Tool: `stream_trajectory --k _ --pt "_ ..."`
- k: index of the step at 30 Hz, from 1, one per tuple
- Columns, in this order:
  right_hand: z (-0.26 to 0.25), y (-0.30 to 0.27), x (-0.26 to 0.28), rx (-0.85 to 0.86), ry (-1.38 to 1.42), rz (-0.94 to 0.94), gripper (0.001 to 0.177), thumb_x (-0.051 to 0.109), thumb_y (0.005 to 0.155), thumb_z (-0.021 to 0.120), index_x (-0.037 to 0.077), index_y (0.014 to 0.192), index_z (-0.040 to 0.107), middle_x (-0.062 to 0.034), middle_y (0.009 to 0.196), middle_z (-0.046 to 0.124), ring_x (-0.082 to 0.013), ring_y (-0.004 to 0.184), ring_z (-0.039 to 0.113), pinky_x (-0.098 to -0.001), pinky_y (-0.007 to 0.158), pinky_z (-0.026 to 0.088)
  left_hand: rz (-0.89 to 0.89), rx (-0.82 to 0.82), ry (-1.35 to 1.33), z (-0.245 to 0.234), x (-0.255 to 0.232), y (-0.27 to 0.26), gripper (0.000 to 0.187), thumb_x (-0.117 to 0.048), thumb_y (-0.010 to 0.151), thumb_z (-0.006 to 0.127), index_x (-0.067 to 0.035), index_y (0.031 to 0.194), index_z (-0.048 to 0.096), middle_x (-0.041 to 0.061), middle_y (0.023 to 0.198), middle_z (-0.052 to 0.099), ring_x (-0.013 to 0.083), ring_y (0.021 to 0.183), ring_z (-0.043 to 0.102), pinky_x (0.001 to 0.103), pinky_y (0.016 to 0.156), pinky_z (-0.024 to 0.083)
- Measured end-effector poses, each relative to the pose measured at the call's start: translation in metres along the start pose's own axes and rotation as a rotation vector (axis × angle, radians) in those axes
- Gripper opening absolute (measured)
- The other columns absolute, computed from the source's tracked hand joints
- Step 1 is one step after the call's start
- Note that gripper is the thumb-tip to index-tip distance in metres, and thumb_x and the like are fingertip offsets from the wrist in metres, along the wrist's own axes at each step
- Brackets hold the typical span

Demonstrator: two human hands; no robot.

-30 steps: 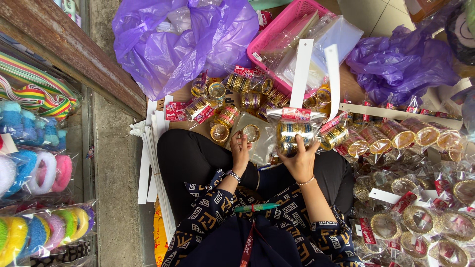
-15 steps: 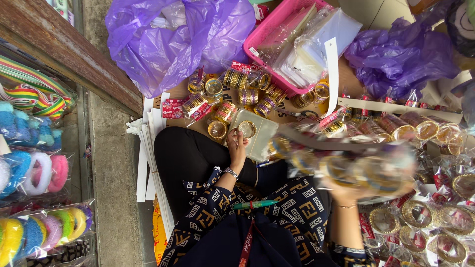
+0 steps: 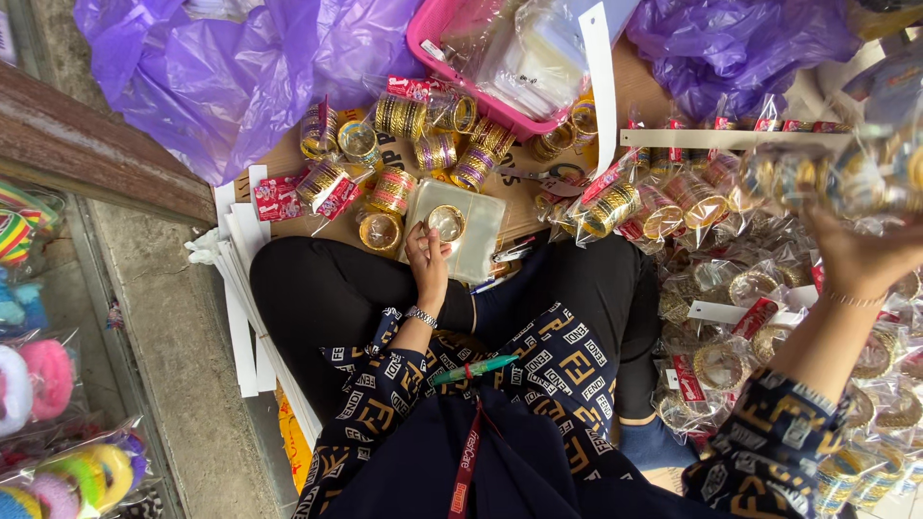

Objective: The person packages sets of bangles into plastic bags, sealing them with adhesive strips.

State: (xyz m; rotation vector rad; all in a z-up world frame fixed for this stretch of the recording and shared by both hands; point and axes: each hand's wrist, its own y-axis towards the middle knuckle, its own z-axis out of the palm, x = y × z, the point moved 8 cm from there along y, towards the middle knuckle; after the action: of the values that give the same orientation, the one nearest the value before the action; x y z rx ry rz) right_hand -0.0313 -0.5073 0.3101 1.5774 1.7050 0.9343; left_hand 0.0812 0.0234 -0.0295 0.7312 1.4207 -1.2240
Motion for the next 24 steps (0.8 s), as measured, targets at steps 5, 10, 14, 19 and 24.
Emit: stream_trajectory --k 5,10,14,19,24 --pt "0.07 0.076 0.018 0.216 0.417 -0.143 0.1 0.002 0.078 0.103 -0.014 0.148 0.034 -0.0386 0.137 0.042 -0.0548 0.131 0.049 -0.0593 0.113 0.042 0.005 -0.004 0.021 -0.002 0.005 0.002 0.05 -0.039 0.099 0.055 -0.008 0.137 0.048 0.015 0.115 0.053 0.0235 0.076 0.073 0.033 0.074 0.063" --pt "0.187 0.099 0.044 0.567 0.3 -0.004 0.124 0.016 0.06 0.104 -0.002 0.158 0.03 -0.0282 0.127 0.031 -0.0547 0.115 0.045 -0.0662 0.09 0.049 -0.005 0.004 0.06 -0.001 -0.004 -0.002 0.052 -0.039 0.099 0.054 -0.007 0.139 0.047 0.014 0.118 0.049 0.0229 0.077 0.073 0.033 0.077 0.064" --pt "0.275 0.103 0.078 0.68 0.289 -0.144 0.121 0.001 0.063 0.102 0.013 0.161 0.031 -0.0367 0.134 0.03 -0.0565 0.098 0.062 -0.0653 0.089 0.059 -0.014 0.0 0.07 -0.001 -0.004 0.001 0.051 -0.038 0.1 0.053 -0.007 0.139 0.047 0.015 0.119 0.049 0.0231 0.077 0.073 0.035 0.078 0.064" --pt "0.332 0.101 0.088 0.777 0.157 -0.098 0.123 0.012 0.067 0.102 0.018 0.162 0.025 -0.0409 0.134 0.037 -0.0608 0.123 0.047 -0.0719 0.107 0.028 -0.02 0.026 0.093 0.002 -0.016 -0.007 0.051 -0.038 0.1 0.051 -0.006 0.14 0.046 0.016 0.117 0.051 0.023 0.081 0.072 0.037 0.081 0.064" --pt "0.351 0.075 0.066 1.204 0.041 0.353 0.123 -0.016 0.078 0.069 0.032 0.159 -0.01 -0.026 0.166 0.011 -0.0499 0.151 0.022 -0.0711 0.116 0.022 0.007 0.022 0.084 0.002 -0.013 -0.004 0.051 -0.037 0.101 0.052 -0.005 0.14 0.046 0.016 0.115 0.051 0.0228 0.078 0.072 0.035 0.078 0.064"
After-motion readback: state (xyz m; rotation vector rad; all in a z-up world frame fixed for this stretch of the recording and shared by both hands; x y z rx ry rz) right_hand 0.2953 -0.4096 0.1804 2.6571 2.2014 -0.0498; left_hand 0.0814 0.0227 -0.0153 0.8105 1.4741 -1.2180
